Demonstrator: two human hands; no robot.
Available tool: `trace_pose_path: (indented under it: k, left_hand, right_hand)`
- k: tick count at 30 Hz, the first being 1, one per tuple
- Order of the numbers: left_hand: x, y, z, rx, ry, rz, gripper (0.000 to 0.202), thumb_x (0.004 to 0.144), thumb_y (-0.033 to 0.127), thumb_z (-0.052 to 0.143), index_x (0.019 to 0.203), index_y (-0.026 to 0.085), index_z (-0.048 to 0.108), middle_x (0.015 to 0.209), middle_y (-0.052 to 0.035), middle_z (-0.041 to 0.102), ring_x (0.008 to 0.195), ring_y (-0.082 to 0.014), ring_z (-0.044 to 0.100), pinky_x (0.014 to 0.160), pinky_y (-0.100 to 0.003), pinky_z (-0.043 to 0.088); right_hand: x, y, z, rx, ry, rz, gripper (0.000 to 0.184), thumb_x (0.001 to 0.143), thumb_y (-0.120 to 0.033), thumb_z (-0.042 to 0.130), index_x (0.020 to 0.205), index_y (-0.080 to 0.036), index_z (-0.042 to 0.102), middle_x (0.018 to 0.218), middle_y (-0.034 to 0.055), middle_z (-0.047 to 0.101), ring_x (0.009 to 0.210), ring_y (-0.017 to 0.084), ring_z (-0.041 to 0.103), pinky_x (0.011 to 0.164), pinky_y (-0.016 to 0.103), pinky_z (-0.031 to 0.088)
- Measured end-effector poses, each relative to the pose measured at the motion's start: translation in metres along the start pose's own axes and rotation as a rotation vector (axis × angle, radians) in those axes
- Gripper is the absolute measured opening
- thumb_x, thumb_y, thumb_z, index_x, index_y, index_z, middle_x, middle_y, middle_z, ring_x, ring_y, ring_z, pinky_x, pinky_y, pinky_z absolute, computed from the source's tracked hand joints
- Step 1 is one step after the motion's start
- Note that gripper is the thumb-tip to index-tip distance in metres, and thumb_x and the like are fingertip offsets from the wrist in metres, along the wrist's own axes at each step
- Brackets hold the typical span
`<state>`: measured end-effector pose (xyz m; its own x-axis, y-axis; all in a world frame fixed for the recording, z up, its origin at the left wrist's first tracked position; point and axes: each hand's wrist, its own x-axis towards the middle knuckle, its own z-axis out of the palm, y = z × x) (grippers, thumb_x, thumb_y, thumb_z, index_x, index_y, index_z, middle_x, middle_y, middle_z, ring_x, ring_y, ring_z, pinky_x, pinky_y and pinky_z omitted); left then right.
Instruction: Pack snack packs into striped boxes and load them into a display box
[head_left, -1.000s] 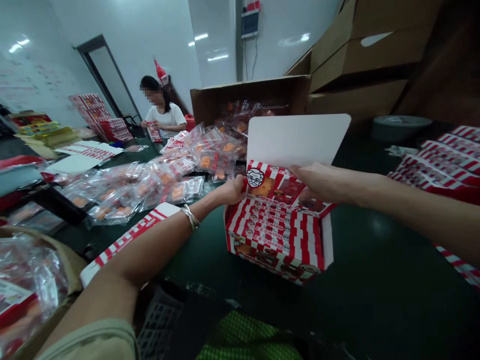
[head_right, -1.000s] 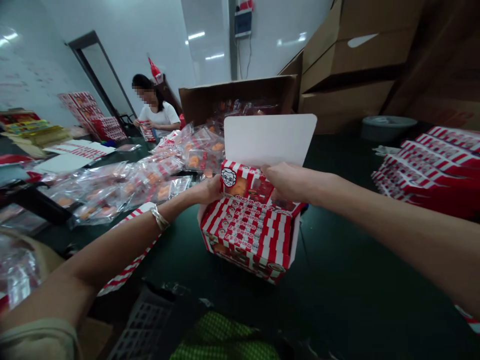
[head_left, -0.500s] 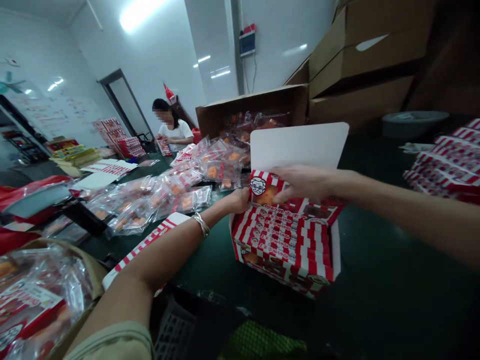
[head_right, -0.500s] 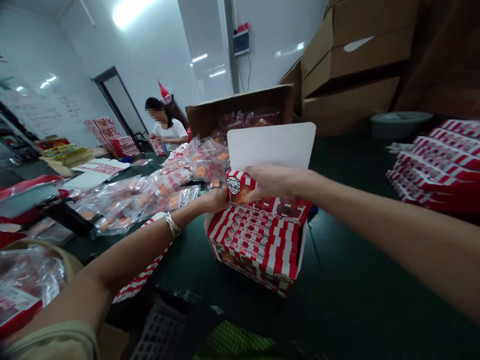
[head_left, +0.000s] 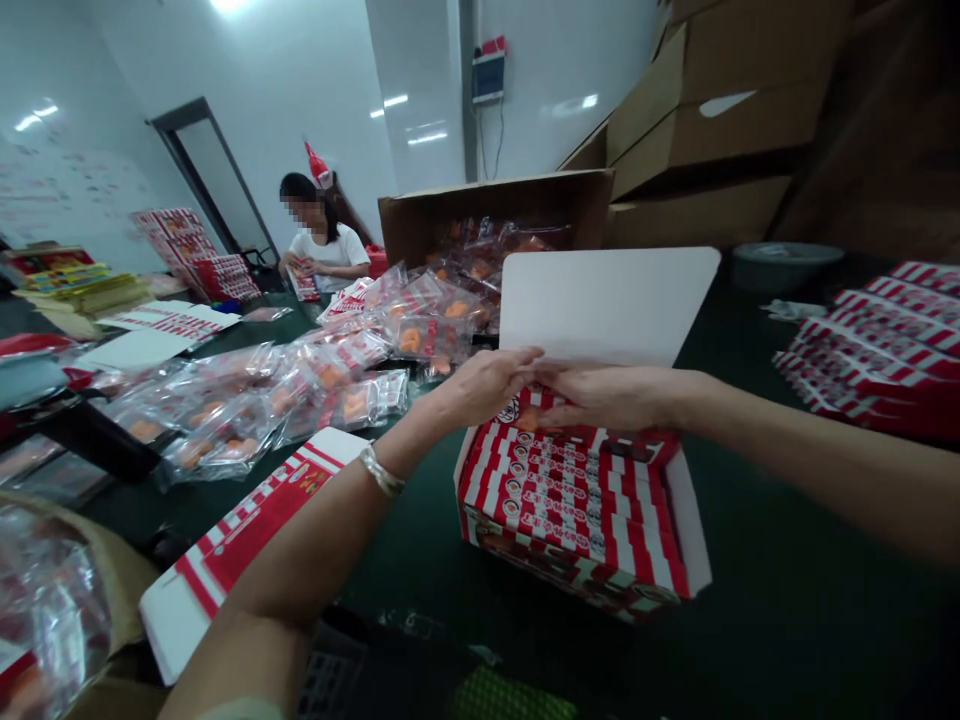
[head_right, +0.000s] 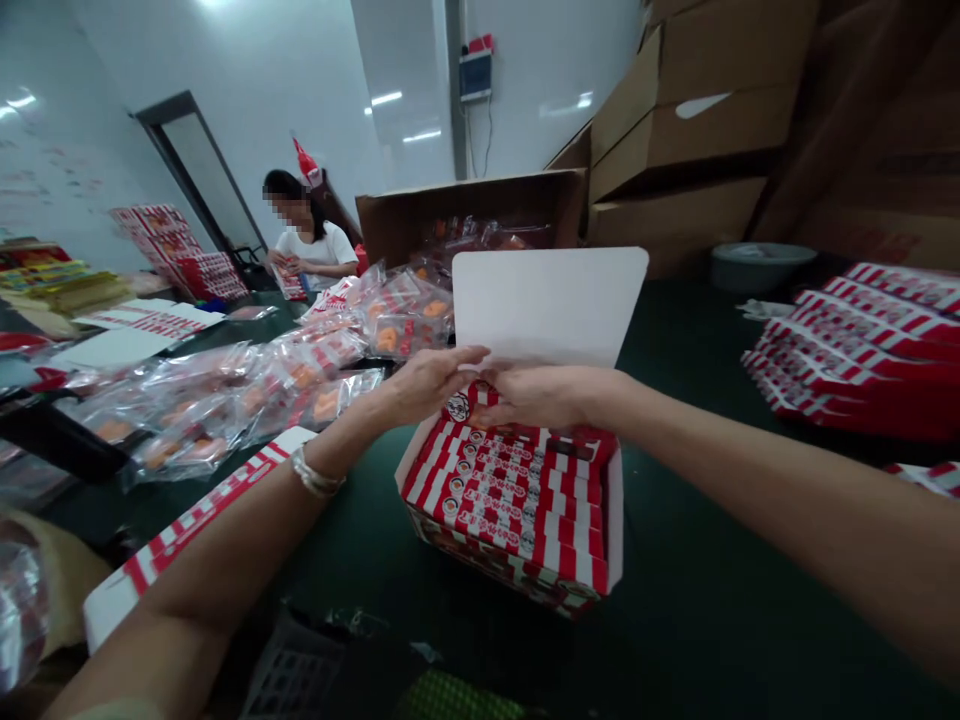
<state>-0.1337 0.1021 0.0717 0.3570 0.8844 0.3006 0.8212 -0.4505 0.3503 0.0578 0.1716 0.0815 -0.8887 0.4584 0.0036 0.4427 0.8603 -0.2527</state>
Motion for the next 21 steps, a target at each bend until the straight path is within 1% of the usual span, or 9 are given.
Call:
trace_pose_path:
  k: [3, 5, 7, 9, 11, 13, 15, 18, 21]
  left_hand:
    - [0.015, -0.012, 0.009, 0.092, -0.195, 0.075, 0.042, 0.092, 0.030, 0.047, 0.131, 0.013, 0.049, 0.120, -0.0159, 0.063, 0.108, -0.0272, 0.060, 0.093, -0.037, 0.045]
    - [0.014, -0.023, 0.014, 0.120, -0.203, 0.125, 0.044, 0.092, 0.027, 0.048, 0.134, 0.016, 0.045, 0.122, -0.0144, 0.061, 0.110, -0.0257, 0.058, 0.094, -0.035, 0.044]
    - [0.008, -0.030, 0.019, 0.142, -0.193, 0.140, 0.042, 0.094, 0.024, 0.045, 0.135, 0.018, 0.042, 0.121, -0.0119, 0.061, 0.110, -0.0230, 0.056, 0.095, -0.033, 0.042]
    - [0.001, -0.028, 0.025, 0.221, -0.202, 0.083, 0.037, 0.094, 0.024, 0.044, 0.130, 0.016, 0.046, 0.116, -0.0122, 0.062, 0.108, -0.0232, 0.057, 0.095, -0.034, 0.042]
    - [-0.001, -0.018, 0.031, 0.329, -0.268, -0.011, 0.031, 0.094, 0.025, 0.044, 0.121, 0.011, 0.051, 0.111, -0.0151, 0.063, 0.104, -0.0256, 0.058, 0.093, -0.037, 0.043]
    - [-0.002, -0.004, 0.035, 0.416, -0.366, -0.055, 0.028, 0.094, 0.024, 0.043, 0.114, 0.008, 0.054, 0.109, -0.0176, 0.064, 0.102, -0.0275, 0.059, 0.091, -0.039, 0.044]
    - [-0.002, 0.009, 0.036, 0.452, -0.429, -0.049, 0.029, 0.094, 0.020, 0.039, 0.117, 0.008, 0.052, 0.112, -0.0189, 0.063, 0.104, -0.0281, 0.058, 0.093, -0.040, 0.042]
    - [-0.003, 0.019, 0.031, 0.414, -0.403, -0.048, 0.037, 0.093, 0.017, 0.038, 0.129, 0.011, 0.044, 0.128, -0.0188, 0.057, 0.119, -0.0299, 0.050, 0.101, -0.045, 0.036]
    - [-0.001, 0.018, 0.021, 0.257, -0.306, -0.035, 0.040, 0.093, 0.024, 0.040, 0.132, 0.016, 0.043, 0.133, -0.0142, 0.054, 0.124, -0.0282, 0.047, 0.103, -0.043, 0.036]
  right_hand:
    - [-0.020, 0.005, 0.001, -0.118, -0.036, 0.121, 0.061, 0.085, -0.048, 0.044, 0.131, -0.009, 0.047, 0.129, 0.0246, 0.056, 0.114, 0.040, 0.055, 0.093, 0.056, 0.044]
    - [-0.026, 0.002, 0.011, -0.178, -0.021, 0.276, 0.057, 0.088, -0.046, 0.038, 0.128, -0.006, 0.048, 0.116, 0.0271, 0.062, 0.098, 0.040, 0.062, 0.076, 0.055, 0.050]
    - [-0.024, -0.004, 0.025, -0.201, -0.031, 0.365, 0.052, 0.091, -0.042, 0.033, 0.124, -0.007, 0.050, 0.105, 0.0271, 0.065, 0.086, 0.039, 0.065, 0.065, 0.052, 0.051]
    - [-0.021, -0.007, 0.038, -0.188, -0.036, 0.347, 0.047, 0.091, -0.038, 0.034, 0.123, -0.009, 0.052, 0.107, 0.0257, 0.065, 0.088, 0.038, 0.064, 0.068, 0.052, 0.051]
    - [-0.022, -0.003, 0.047, -0.134, -0.010, 0.260, 0.046, 0.089, -0.036, 0.039, 0.125, -0.011, 0.052, 0.119, 0.0232, 0.061, 0.101, 0.037, 0.061, 0.079, 0.052, 0.050]
    - [-0.031, 0.006, 0.048, -0.062, 0.007, 0.186, 0.052, 0.088, -0.039, 0.045, 0.131, -0.011, 0.049, 0.130, 0.0213, 0.055, 0.113, 0.036, 0.055, 0.090, 0.052, 0.046]
    - [-0.041, 0.015, 0.043, 0.029, -0.016, 0.134, 0.060, 0.087, -0.045, 0.047, 0.135, -0.010, 0.046, 0.136, 0.0205, 0.050, 0.121, 0.036, 0.049, 0.097, 0.054, 0.042]
    - [-0.045, 0.018, 0.031, 0.115, -0.010, 0.108, 0.059, 0.088, -0.052, 0.045, 0.134, -0.015, 0.048, 0.136, 0.0171, 0.052, 0.122, 0.034, 0.049, 0.101, 0.053, 0.040]
    - [-0.032, 0.009, 0.024, 0.092, 0.129, 0.153, 0.045, 0.095, -0.042, 0.032, 0.122, -0.016, 0.057, 0.124, 0.0156, 0.060, 0.111, 0.030, 0.057, 0.094, 0.049, 0.045]
